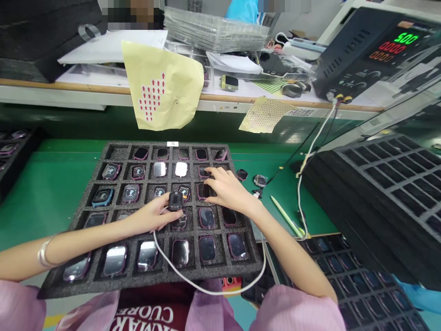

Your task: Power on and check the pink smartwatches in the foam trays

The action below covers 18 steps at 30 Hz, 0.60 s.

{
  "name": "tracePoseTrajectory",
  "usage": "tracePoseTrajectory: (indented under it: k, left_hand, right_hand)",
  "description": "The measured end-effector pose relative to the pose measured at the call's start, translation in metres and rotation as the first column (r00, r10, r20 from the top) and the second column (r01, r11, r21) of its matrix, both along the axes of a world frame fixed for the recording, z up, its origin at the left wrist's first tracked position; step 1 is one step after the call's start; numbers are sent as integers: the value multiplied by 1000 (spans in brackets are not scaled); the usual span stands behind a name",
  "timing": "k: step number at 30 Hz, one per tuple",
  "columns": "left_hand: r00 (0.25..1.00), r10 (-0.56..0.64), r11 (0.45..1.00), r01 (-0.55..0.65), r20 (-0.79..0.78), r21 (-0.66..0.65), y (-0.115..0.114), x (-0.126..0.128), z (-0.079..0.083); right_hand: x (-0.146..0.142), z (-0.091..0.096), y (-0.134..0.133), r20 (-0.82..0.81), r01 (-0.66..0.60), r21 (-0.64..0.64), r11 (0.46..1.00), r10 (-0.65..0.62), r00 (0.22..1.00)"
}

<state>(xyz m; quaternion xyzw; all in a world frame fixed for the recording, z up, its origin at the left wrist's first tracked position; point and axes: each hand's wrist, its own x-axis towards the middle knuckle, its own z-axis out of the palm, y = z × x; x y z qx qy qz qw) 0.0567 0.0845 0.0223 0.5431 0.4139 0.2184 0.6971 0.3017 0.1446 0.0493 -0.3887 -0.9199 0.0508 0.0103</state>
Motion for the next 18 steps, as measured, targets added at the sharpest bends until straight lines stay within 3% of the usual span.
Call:
tracePoseTrajectory:
  k: [5, 10, 14, 18]
  left_hand:
    - [997, -3, 999, 5, 73, -37, 0, -8, -2]
    - [993, -21, 1000, 22, 113, -4, 0, -11, -3]
    - [991, 19, 1000, -20, 131, 10, 1, -11, -11]
    - [988, 74, 997, -74, 138, 1, 1, -10, -11]
  right_hand:
    - [2, 11, -8, -176, 46, -47, 998, -54, 983]
    - [-29, 20, -26, -482, -22, -173, 985, -65, 874]
    - [-61, 8, -32, -496, -103, -192, 976, -6, 868]
    - [-66, -1, -26, -455, -97, -140, 985, 23, 890]
